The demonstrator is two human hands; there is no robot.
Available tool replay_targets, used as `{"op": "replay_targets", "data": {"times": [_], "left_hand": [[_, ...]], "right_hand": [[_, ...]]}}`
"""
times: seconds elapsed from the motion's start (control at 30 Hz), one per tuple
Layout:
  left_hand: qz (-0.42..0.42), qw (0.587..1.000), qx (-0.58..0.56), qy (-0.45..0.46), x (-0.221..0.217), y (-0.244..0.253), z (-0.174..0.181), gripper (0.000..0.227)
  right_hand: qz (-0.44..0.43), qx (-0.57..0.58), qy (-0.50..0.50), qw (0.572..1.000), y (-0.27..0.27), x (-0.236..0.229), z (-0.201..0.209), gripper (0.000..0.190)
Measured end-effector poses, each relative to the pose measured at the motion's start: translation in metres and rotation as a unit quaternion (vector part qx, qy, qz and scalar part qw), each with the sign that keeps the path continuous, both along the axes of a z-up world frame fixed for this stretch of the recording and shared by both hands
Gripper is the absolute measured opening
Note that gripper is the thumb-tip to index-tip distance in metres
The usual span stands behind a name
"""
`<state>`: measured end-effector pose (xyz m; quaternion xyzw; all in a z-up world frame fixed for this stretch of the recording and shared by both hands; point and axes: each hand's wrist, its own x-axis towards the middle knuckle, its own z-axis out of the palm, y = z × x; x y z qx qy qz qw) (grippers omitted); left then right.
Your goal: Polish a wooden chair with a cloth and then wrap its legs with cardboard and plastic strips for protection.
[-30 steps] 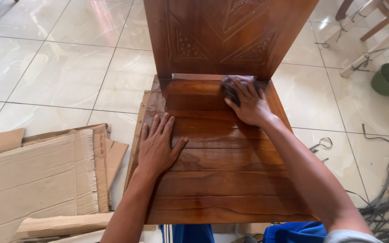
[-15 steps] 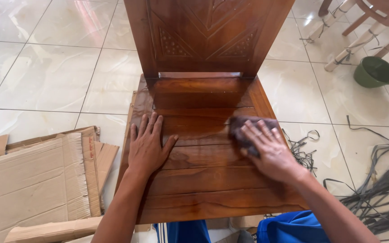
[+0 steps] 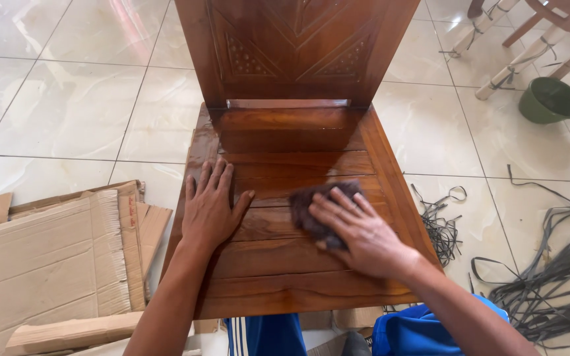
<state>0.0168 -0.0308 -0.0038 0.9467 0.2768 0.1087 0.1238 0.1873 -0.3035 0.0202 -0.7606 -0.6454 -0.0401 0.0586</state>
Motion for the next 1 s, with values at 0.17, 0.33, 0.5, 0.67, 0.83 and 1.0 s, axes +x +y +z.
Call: {"op": "replay_targets", "data": {"times": [0.17,0.33,0.5,0.67,0.83,1.0], "left_hand": [[-0.001,0.999,0.042,-0.015,0.006,-0.001,-0.007,0.071],[-0.060,0.990,0.101,-0.073,0.045,0.002,-0.014,0.058],[-0.141,0.983,0.095,-0.071,0.127,0.007,-0.017,0.054],[-0.160,0.986,0.030,-0.046,0.155,0.011,-0.008,0.059],[-0.155,0.988,0.000,-0.018,0.152,0.010,0.009,0.063],[-0.152,0.988,-0.010,-0.012,0.151,0.010,0.014,0.062]], "right_hand": [[-0.143,0.040,-0.038,0.988,0.011,0.085,-0.031,0.083],[-0.135,0.132,-0.097,0.977,0.035,0.088,-0.048,0.075],[-0.021,0.172,0.181,0.968,0.044,0.048,-0.003,0.038],[-0.234,0.363,0.607,0.667,0.054,0.109,0.033,0.015],[-0.195,0.612,0.612,0.462,0.097,0.137,0.094,0.010],[-0.064,0.384,-0.087,0.917,0.154,0.213,0.027,0.100]]}}
